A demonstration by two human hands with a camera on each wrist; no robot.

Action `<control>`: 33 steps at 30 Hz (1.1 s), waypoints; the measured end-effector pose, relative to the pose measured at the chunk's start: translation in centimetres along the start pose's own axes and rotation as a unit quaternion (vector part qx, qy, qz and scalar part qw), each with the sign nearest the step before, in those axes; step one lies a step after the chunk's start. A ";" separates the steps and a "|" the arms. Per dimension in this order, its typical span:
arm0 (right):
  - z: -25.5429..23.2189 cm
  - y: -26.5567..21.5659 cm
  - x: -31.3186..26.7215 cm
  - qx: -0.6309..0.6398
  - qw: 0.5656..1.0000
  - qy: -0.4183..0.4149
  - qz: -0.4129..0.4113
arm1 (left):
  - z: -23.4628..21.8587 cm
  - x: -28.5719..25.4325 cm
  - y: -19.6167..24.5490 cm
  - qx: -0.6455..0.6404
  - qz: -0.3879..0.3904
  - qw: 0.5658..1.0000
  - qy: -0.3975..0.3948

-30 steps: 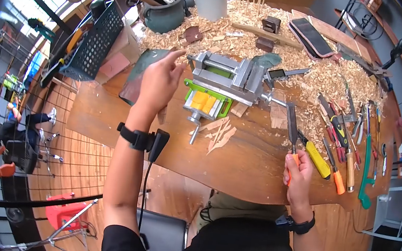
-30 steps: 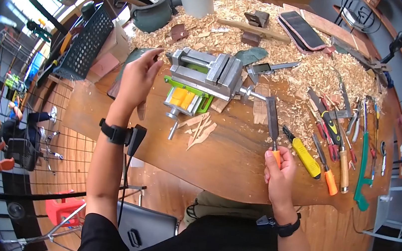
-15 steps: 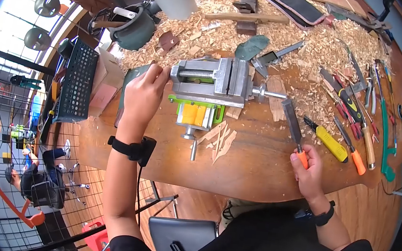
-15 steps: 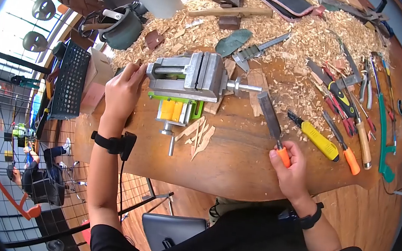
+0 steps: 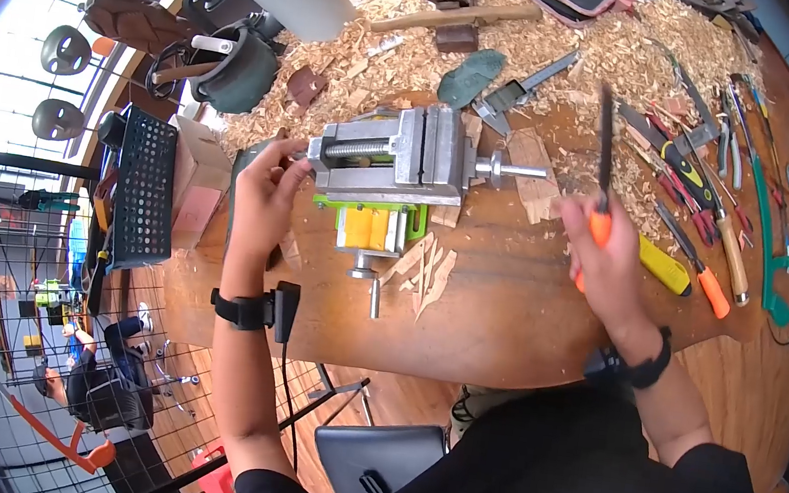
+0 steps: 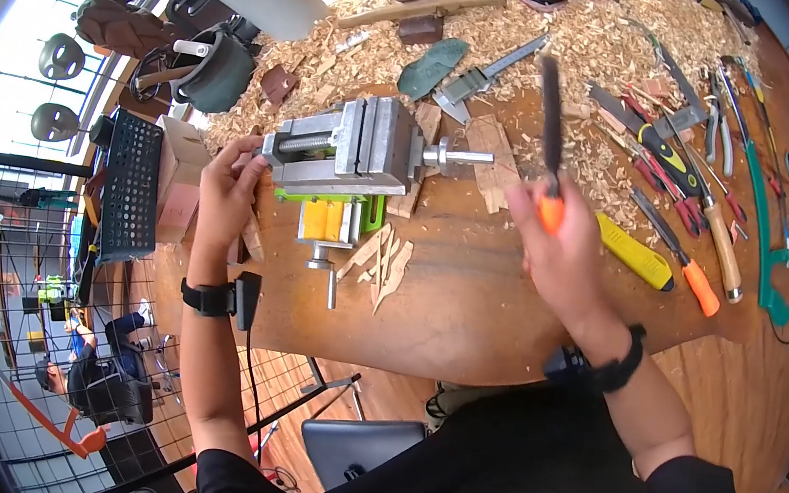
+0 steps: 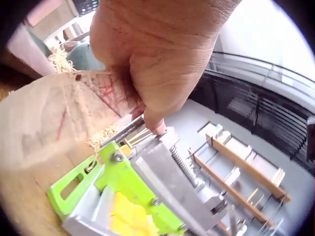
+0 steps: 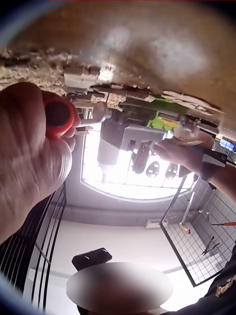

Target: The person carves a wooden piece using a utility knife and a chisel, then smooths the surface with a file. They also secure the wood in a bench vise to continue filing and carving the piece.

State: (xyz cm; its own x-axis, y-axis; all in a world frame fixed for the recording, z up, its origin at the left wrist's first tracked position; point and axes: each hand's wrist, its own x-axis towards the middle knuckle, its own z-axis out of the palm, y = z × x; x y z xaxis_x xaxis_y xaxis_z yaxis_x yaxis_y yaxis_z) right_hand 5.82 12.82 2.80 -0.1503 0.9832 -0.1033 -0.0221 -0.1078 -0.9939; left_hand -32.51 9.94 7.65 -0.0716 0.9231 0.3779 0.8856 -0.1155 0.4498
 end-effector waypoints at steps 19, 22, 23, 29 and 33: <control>2.0 -0.6 5.7 -0.069 0.992 -0.105 -0.014 | -1.9 2.5 -1.2 -0.314 -0.304 0.880 -0.189; 2.0 -0.7 5.6 -0.050 0.993 -0.109 -0.010 | -2.6 3.3 -1.4 -0.314 -0.323 0.863 -0.226; 2.0 -0.6 5.5 -0.051 0.992 -0.112 -0.010 | -2.7 3.5 -1.3 -0.313 -0.329 0.860 -0.232; 2.1 -0.2 5.4 -0.069 0.994 -0.087 -0.015 | -2.7 3.4 -1.5 -0.339 -0.339 0.848 -0.225; 2.1 -0.2 5.3 -0.060 0.994 -0.087 -0.008 | -2.7 3.6 -1.5 -0.334 -0.338 0.850 -0.226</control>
State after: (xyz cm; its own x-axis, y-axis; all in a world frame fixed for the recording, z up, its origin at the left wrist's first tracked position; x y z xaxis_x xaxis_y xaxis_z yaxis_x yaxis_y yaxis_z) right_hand 2.92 17.78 2.54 -0.3200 0.9432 -0.0889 0.0904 -0.0630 -0.9939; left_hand -35.36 12.47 10.51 -0.1435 0.8910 -0.4306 0.2429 0.4536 0.8575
